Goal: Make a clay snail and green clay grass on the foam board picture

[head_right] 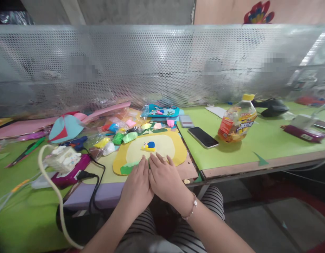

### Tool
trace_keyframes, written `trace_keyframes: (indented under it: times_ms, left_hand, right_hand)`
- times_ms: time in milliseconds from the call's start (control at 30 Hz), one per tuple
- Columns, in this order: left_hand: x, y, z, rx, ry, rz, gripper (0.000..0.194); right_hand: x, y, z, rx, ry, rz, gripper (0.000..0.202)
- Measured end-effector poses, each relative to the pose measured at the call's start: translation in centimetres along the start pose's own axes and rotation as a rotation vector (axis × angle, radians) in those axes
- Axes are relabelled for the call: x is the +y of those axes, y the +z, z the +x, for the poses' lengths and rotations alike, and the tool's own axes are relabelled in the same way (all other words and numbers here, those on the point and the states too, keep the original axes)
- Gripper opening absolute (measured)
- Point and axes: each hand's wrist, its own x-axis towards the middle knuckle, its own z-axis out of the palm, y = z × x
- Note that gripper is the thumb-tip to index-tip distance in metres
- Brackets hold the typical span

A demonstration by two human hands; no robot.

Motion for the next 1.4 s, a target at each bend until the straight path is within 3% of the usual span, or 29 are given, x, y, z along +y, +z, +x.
trace_keyframes:
  times_ms: [200,600,833,1033,1200,1400]
  left_hand:
    - [0.2,-0.6,0.3,-0.066,-0.015,-0.009,0.056]
    - [0.3,-1.1,0.6,-0.108,-0.057,-0.042,0.059]
    - [0.4,-1.1,0.4,-0.043,-0.064,-0.046,0.055]
    - [0.8,-1.6,0.6,-0.049,-0.069,-0.053,0.052]
    - [0.8,-1.7,0.9,-0.088,-0.074,-0.047,0.050]
    - [0.8,-1.6,1.0,-0.082,-0.042,-0.035,0.047]
  right_hand:
    - [0.1,-0.2,-0.2,-0.047,-0.073,-0.028,0.045]
    - [0.1,-0.7,-0.8,-0.003,-0.040,-0.143,0.044]
    - [1.0,-1.8,-1.2,-0.050,0.045,-0.017,0.042]
    - [3.1,-1.9,-1.0,0.036,0.078,0.109,0.046]
    - [2.6,-0.8,-1.0,-0.026,0.027,0.022,0.045]
    - [1.7,-0.8,-1.5,0.008,0.003,-0.133,0.046]
